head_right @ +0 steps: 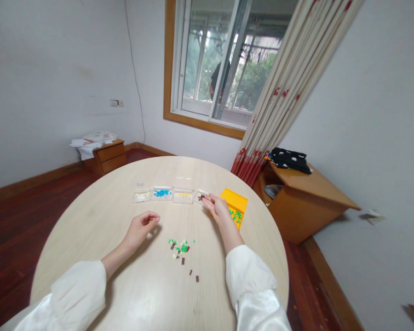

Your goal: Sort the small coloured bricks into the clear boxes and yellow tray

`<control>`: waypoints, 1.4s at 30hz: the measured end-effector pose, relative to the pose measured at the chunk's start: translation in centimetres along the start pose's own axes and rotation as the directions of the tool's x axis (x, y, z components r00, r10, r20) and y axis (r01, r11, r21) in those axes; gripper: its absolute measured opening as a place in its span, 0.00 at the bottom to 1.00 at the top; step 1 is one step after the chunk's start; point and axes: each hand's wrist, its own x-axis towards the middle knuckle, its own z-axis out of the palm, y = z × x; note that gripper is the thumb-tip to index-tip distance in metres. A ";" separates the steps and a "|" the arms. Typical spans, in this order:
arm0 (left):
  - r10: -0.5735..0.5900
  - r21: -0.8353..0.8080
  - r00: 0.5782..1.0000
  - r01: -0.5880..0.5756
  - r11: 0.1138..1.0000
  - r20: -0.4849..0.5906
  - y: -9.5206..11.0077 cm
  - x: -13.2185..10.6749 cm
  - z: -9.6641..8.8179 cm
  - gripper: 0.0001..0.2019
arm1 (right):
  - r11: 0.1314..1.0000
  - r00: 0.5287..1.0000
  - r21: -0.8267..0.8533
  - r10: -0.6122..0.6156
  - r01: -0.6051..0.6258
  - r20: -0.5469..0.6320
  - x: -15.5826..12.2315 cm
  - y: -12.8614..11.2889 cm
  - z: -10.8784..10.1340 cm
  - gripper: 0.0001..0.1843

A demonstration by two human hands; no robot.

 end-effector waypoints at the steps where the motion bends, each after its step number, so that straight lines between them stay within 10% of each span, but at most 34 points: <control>1: 0.000 0.012 1.000 -0.001 1.000 0.019 -0.1 0.0 0.1 0.13 | 1.000 1.000 -0.013 -0.004 0.004 0.017 -0.9 0.1 0.1 0.04; 4: 0.037 0.112 0.993 -0.049 0.993 0.109 -0.4 -0.4 0.4 0.12 | 0.991 0.992 -0.134 0.010 0.007 0.128 -4.4 1.4 0.4 0.07; 8: 0.127 0.309 0.946 -0.222 0.925 0.298 -0.3 -1.4 1.1 0.09 | 0.760 0.914 -0.581 -0.040 0.290 0.405 -8.8 4.0 0.3 0.06; 13: 0.135 0.386 0.872 -0.341 0.857 0.470 0.1 -2.5 1.6 0.09 | 0.574 0.879 -0.677 -0.186 0.460 0.440 -10.9 5.2 0.2 0.09; 22: 0.122 0.417 0.776 -0.456 0.786 0.618 0.3 -2.7 1.2 0.09 | 0.524 0.858 -0.693 -0.165 0.494 0.486 -11.4 5.0 0.2 0.11; 42: 0.092 0.405 0.788 -0.409 0.818 0.609 1.3 -2.7 0.8 0.05 | 0.414 0.866 -0.761 -0.233 0.500 0.442 -10.5 5.2 -0.9 0.09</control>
